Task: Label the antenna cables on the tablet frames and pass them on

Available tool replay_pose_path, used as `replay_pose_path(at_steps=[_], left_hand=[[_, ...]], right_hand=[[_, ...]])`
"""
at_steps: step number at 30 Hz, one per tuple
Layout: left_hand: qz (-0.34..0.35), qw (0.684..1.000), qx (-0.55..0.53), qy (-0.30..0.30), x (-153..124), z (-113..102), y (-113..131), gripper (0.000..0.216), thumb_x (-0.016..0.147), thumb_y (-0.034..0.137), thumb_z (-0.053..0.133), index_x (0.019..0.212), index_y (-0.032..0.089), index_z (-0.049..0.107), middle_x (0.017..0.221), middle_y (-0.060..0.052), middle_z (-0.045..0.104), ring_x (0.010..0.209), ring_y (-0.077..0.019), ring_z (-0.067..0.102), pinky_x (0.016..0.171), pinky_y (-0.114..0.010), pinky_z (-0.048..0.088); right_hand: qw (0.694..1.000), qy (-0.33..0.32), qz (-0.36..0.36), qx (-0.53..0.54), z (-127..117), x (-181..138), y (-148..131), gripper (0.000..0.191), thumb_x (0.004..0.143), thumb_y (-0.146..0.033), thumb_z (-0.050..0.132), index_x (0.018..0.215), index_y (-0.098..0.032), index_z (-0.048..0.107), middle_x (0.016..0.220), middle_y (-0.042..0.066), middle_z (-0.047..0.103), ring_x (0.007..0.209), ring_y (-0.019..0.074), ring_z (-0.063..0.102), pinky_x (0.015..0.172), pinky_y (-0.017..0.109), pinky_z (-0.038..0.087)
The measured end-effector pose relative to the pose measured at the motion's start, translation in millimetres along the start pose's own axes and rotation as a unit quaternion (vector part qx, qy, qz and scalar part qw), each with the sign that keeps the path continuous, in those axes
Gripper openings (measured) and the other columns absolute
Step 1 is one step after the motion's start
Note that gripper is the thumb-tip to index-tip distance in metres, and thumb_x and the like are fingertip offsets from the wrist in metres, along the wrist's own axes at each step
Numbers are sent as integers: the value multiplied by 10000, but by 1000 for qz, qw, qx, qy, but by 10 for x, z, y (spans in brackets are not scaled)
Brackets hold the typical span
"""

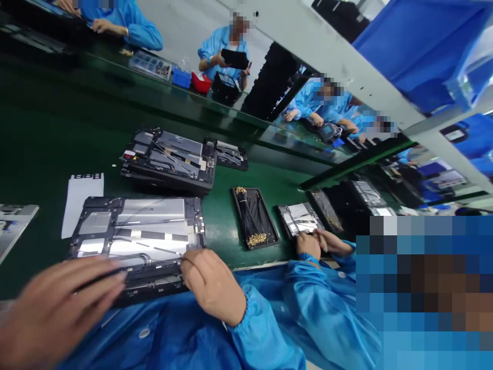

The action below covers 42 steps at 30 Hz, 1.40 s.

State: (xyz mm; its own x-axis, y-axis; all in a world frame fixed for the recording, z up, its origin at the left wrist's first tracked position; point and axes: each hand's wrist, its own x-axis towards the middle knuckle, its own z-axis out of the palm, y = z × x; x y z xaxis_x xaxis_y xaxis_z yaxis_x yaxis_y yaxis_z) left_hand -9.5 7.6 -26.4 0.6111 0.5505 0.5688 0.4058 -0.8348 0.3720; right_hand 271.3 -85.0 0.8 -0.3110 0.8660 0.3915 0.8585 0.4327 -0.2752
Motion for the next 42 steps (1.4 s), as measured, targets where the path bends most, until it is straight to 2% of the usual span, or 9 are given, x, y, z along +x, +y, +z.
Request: replay_pose_path(at_steps=[2, 5, 10, 15, 19, 42], left_hand=[[43, 999, -20, -21, 112, 184, 282, 301, 959, 148, 561, 1213, 270, 666, 1215, -24, 707, 1206, -235, 617, 1059, -430, 474], [80, 996, -37, -25, 249, 365, 426, 252, 989, 109, 490, 1133, 189, 680, 1191, -70, 712, 1172, -234, 625, 1040, -419, 469], [73, 996, -34, -37, 334, 441, 388, 186, 992, 127, 514, 1033, 165, 692, 1076, -71, 735, 1035, -225, 656, 948, -387, 489], [75, 996, -25, -45, 329, 470, 393, 164, 969, 124, 561, 1060, 163, 692, 1106, -85, 728, 1043, -246, 652, 936, -404, 485], [96, 995, 5, -41, 354, 492, 402, 214, 979, 111, 524, 1090, 166, 699, 1129, -95, 715, 1036, -258, 643, 913, -407, 475], [91, 996, 2, -23, 357, 499, 388, 171, 975, 129, 542, 1003, 186, 702, 1078, -66, 728, 984, -233, 660, 886, -387, 489]], right_hand=[[1000, -13, -5, -13, 22, -6, 28, 187, 994, -103, 491, 1125, -127, 622, 1079, 143, 699, 974, 232, 634, 838, 379, 569], [1000, -17, -22, -14, 26, -4, 44, 202, 1000, -104, 471, 1119, -110, 634, 1070, 139, 705, 956, 230, 622, 830, 379, 556], [999, -14, -26, -19, 12, 12, 38, 227, 1022, -132, 440, 1115, -135, 647, 1063, 108, 709, 929, 219, 611, 818, 359, 540], [999, -17, -26, -13, 22, 2, 49, 222, 1025, -133, 448, 1106, -108, 653, 1077, 121, 708, 941, 221, 593, 828, 360, 528], [999, -18, -27, -17, 34, -2, 55, 240, 1033, -142, 431, 1104, -108, 658, 1073, 122, 707, 929, 215, 590, 816, 354, 522], [999, -2, -27, 26, 80, -43, 93, 176, 1001, -99, 503, 1110, -78, 639, 1081, 127, 701, 962, 228, 583, 849, 381, 533]])
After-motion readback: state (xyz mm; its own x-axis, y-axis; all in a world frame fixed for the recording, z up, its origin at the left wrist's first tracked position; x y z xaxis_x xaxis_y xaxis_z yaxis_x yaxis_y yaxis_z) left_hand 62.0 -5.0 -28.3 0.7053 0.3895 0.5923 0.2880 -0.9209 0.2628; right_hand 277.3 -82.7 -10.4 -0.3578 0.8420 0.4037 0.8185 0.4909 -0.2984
